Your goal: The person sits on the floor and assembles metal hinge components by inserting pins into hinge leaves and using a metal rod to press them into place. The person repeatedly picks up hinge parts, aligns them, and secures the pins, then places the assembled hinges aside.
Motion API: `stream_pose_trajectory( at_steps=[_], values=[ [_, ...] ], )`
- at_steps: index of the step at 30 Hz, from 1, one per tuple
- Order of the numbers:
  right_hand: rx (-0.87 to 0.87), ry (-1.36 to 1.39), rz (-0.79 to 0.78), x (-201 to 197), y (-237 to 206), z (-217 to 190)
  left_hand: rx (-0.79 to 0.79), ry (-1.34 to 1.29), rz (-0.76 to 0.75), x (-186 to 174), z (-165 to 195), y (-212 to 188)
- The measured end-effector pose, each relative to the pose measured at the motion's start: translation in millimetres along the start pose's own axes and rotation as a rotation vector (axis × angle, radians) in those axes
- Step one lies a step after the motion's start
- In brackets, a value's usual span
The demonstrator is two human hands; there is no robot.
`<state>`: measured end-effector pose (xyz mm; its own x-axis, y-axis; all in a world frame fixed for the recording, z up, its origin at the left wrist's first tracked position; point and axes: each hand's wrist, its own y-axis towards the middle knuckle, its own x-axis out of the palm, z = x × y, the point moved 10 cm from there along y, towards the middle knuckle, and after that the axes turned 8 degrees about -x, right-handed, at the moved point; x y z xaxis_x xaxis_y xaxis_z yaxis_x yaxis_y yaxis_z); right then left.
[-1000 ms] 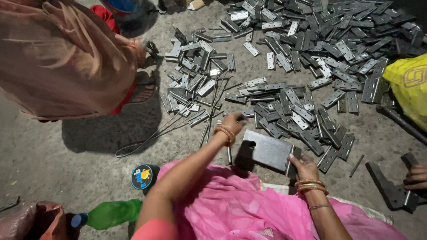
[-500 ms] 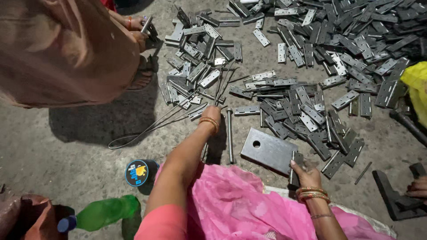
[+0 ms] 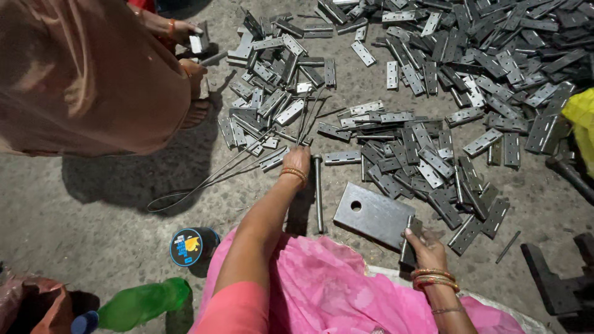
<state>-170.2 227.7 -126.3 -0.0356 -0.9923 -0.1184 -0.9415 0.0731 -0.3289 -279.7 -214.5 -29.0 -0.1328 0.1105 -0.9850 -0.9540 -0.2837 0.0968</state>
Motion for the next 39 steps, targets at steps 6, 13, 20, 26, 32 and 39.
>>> stream_pose_trajectory(
  at_steps=[6, 13, 20, 26, 32, 39],
  values=[
    [0.016, -0.037, 0.043, -5, 3, 10, -0.003, 0.003, 0.002, -2, 1, -1],
    [0.134, 0.036, 0.025, 5, -4, -4, -0.143, -0.002, 0.009, -16, -4, -1],
    [0.104, -0.064, 0.014, 8, -2, -17, -0.261, -0.128, -0.051, -29, -19, 1],
    [0.044, 0.061, -0.005, 9, 7, -19, -0.455, -0.308, 0.009, -49, -43, -1],
    [-0.081, -0.086, 0.016, 5, 3, -55, -0.734, -0.789, -0.169, -44, -37, -14],
    [-0.23, 0.281, -0.024, 14, -7, -92, -0.751, -1.352, -0.44, -28, 28, -40]
  ],
)
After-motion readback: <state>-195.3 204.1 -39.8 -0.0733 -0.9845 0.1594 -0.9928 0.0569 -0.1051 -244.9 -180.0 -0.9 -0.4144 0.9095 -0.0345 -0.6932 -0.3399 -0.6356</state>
